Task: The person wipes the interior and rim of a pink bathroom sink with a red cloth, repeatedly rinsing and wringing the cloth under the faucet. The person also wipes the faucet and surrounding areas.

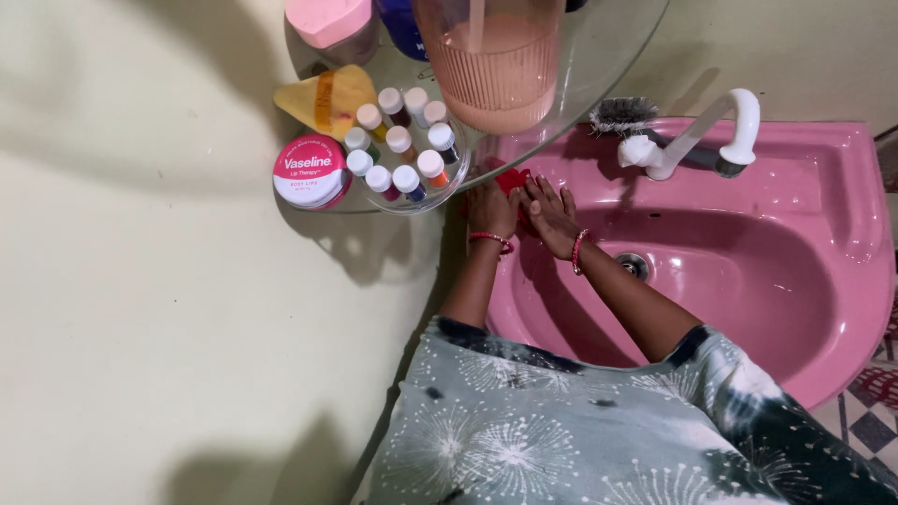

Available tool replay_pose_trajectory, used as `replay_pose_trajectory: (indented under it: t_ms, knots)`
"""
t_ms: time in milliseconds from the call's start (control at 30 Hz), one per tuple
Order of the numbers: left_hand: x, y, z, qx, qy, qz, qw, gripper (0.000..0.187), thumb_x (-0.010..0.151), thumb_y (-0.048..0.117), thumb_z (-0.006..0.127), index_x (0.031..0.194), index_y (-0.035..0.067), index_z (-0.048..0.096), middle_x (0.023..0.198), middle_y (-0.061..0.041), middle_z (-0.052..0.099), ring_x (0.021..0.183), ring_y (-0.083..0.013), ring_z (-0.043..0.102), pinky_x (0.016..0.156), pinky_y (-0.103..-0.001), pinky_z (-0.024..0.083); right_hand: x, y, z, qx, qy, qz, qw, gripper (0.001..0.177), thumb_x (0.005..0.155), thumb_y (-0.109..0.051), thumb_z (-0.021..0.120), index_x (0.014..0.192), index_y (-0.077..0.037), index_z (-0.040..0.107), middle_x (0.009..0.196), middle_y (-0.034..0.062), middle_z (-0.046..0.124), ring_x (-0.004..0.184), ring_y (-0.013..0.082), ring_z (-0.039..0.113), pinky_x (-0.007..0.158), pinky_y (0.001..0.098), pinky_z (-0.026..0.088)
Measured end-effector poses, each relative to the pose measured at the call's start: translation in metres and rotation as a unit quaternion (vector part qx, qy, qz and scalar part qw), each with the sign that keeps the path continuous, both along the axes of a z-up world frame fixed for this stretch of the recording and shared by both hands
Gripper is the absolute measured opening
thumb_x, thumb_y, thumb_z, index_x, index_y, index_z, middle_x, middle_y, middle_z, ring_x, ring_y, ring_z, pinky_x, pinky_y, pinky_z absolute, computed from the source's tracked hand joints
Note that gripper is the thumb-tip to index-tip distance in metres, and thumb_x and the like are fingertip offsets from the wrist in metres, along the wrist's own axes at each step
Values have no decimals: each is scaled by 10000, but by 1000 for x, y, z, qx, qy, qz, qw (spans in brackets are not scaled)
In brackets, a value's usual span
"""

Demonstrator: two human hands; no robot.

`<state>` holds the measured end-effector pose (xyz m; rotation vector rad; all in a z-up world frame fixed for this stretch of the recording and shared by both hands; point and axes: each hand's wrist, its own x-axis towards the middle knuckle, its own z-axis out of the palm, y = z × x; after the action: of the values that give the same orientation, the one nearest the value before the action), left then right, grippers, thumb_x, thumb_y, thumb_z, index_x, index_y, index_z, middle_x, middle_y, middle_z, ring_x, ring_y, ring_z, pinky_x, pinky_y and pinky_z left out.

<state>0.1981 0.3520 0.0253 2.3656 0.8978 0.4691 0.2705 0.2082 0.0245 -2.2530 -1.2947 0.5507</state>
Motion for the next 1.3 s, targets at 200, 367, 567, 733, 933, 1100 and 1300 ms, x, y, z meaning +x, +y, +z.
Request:
replay_pose_trajectory:
  t_ms: [200,367,567,733,933,1100,1300]
  knots:
    - [58,43,-15,25,20,-7,999,882,883,368,696,1504,-126,310,1549,-326,374,1459,-430,376,1224,-453,282,1,2,4,-7,4,6,1000,962,880,-738,-163,1649,-226,107,1737,41,46,1595,257,-51,1240,491,-106]
    - [53,47,-17,92,-32,-78,992,790,969,291,630,1540,-118,268,1586,-330,323,1504,-442,301,1262,-473,228,4,5,4,-22,9,-5,1000,961,866,-748,-165,1651,-253,87,1741,6,45,1603,235,-37,1254,475,-86]
    - [8,13,5,87,-36,-123,988,751,979,154,577,1609,-20,206,1647,-280,238,1545,-421,220,1277,-484,170,4,6,1,-42,11,-9,999,965,844,-750,-161,1649,-264,59,1736,10,30,1589,211,-36,1245,474,-84]
    - [-49,-31,27,143,10,-92,985,738,984,191,612,1600,63,226,1661,-271,224,1547,-431,232,1249,-482,249,11,4,-21,-29,8,-20,999,1036,914,-767,-146,1649,-109,168,1738,82,16,1601,204,-65,1254,462,-87]
    - [-64,-53,41,41,36,-26,998,806,967,214,619,1612,30,173,1637,-298,219,1511,-429,264,1215,-471,271,9,4,-19,-63,-13,-18,998,989,916,-706,-144,1562,-155,362,1763,51,28,1627,196,-62,1286,460,-88]
    - [-22,-16,1,-12,3,-1,1000,920,922,304,707,1573,-73,178,1615,-320,250,1512,-441,258,1250,-475,237,5,5,-16,-29,-29,-11,999,958,917,-705,-141,1644,-162,171,1730,57,54,1598,228,-38,1253,480,-99]
    - [29,41,-38,-13,-21,-70,997,1029,827,354,790,1534,-111,205,1592,-334,282,1510,-455,269,1258,-450,238,3,7,-11,-10,-18,-12,1000,933,908,-714,-131,1650,-197,99,1733,34,57,1592,230,-33,1251,480,-96]
